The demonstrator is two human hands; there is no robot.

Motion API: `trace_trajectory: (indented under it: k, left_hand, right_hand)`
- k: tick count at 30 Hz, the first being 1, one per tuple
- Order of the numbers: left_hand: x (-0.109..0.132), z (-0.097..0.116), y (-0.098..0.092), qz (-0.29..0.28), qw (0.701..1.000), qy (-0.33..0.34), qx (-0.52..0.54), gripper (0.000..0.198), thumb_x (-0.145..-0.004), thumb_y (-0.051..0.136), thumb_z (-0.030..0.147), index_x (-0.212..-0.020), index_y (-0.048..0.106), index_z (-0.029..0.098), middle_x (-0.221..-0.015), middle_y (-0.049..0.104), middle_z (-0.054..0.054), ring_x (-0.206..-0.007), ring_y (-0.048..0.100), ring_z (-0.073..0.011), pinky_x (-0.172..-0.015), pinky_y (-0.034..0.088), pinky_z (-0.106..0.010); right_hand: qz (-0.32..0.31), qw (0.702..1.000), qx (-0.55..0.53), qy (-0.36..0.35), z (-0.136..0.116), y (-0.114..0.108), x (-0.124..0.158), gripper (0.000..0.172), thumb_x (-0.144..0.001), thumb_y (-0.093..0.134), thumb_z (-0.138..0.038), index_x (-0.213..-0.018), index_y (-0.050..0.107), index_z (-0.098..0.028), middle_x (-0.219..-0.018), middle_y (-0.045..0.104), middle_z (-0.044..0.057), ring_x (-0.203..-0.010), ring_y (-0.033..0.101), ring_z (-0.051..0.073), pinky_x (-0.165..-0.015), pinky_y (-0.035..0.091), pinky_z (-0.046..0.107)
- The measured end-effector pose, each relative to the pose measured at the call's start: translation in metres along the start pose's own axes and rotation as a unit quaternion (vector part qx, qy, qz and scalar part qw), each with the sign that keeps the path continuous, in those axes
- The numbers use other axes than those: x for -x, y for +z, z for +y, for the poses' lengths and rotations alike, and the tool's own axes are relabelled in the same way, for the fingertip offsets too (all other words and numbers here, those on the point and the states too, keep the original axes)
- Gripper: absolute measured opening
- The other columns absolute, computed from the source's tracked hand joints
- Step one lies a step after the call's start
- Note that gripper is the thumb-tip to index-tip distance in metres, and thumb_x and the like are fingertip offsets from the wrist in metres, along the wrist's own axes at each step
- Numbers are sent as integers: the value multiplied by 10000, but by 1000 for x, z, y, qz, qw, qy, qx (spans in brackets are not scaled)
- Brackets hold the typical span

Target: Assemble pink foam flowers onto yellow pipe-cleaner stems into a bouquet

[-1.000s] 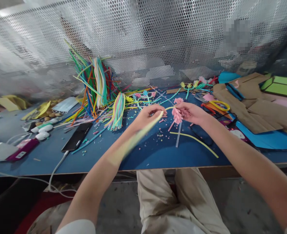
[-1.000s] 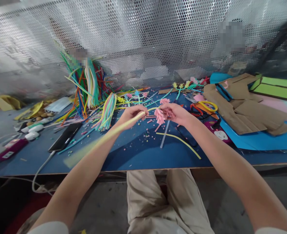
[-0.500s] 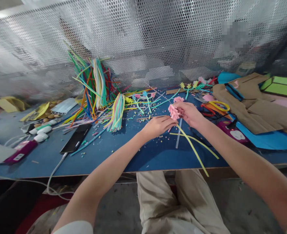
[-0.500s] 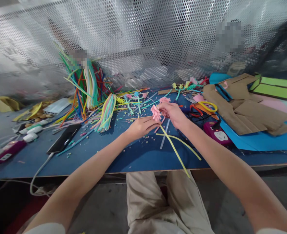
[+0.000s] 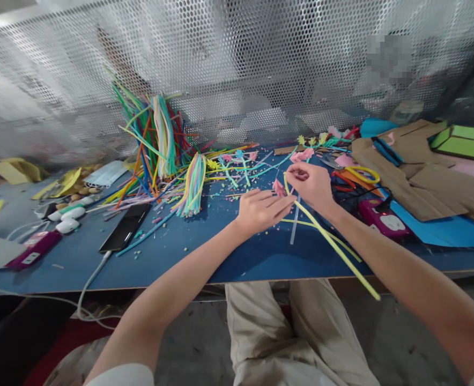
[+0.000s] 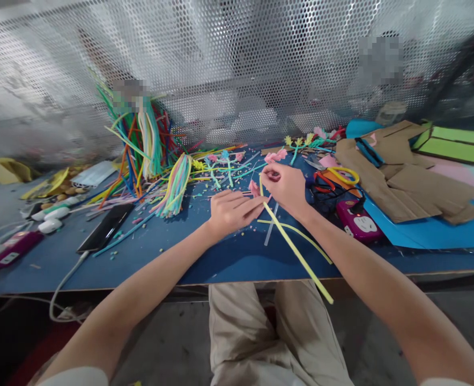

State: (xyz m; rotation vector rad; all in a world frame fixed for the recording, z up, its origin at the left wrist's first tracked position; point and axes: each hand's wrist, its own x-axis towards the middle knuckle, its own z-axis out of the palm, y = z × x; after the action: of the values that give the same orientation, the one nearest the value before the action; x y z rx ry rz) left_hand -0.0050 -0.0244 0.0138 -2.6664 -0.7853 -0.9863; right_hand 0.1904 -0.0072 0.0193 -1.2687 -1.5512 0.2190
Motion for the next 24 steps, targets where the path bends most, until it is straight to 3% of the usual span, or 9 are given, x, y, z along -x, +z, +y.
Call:
trace_trajectory:
  k: [4,6,16,18,20,22,24]
  left_hand:
    - [-7,-13,-16,153,986,-72,-7,228,-996,591,407,-996,786,288,-872,768,-39,-821,655,-202,-813,499,-393]
    - [-11,-22,-23,199,972,-122,13,252,-1012,568,407,-950,762,259,-927,753,-52,-891,651,-207,-874,501,-406]
    - [-16,-44,-22,242,941,-209,107,275,-1002,594,397,-815,634,199,-801,615,-20,-752,542,-150,-743,457,-300]
    - [-18,-49,-25,224,940,-225,126,258,-981,627,379,-809,656,189,-761,597,-6,-709,527,-133,-721,440,-284]
    - [-19,-55,-33,169,942,-246,155,242,-953,662,375,-809,693,184,-743,607,3,-669,517,-115,-689,424,-271]
    - [-20,-64,-44,78,936,-276,204,252,-917,700,404,-801,725,182,-732,624,7,-631,501,-101,-645,408,-257]
    - [-20,-76,-53,-22,900,-314,301,287,-871,743,453,-801,742,175,-734,635,2,-621,514,-95,-616,412,-243]
  right_hand:
    - [-39,990,104,-85,-4,-4,0,108,-853,667,-311,-824,758,-261,-822,778,31,-825,649,248,-882,387,408]
    - [-51,984,132,-112,-4,-4,0,118,-876,656,-309,-843,759,-261,-867,792,31,-859,639,254,-906,344,424]
    - [-59,964,176,-189,-8,-6,4,177,-941,605,-312,-879,762,-259,-947,812,3,-871,602,226,-902,291,427]
    - [-65,960,179,-207,-8,-7,4,179,-945,605,-317,-895,765,-257,-941,811,2,-883,604,225,-898,291,427]
    - [-84,954,182,-225,-7,-8,4,177,-941,606,-310,-884,764,-255,-920,807,5,-882,598,224,-898,291,433]
    - [-111,952,171,-228,-6,-10,2,160,-921,619,-289,-852,758,-251,-878,797,5,-862,589,218,-911,299,440]
    - [-138,961,124,-204,-5,-13,0,129,-886,649,-278,-818,753,-243,-825,776,6,-832,585,208,-904,331,429]
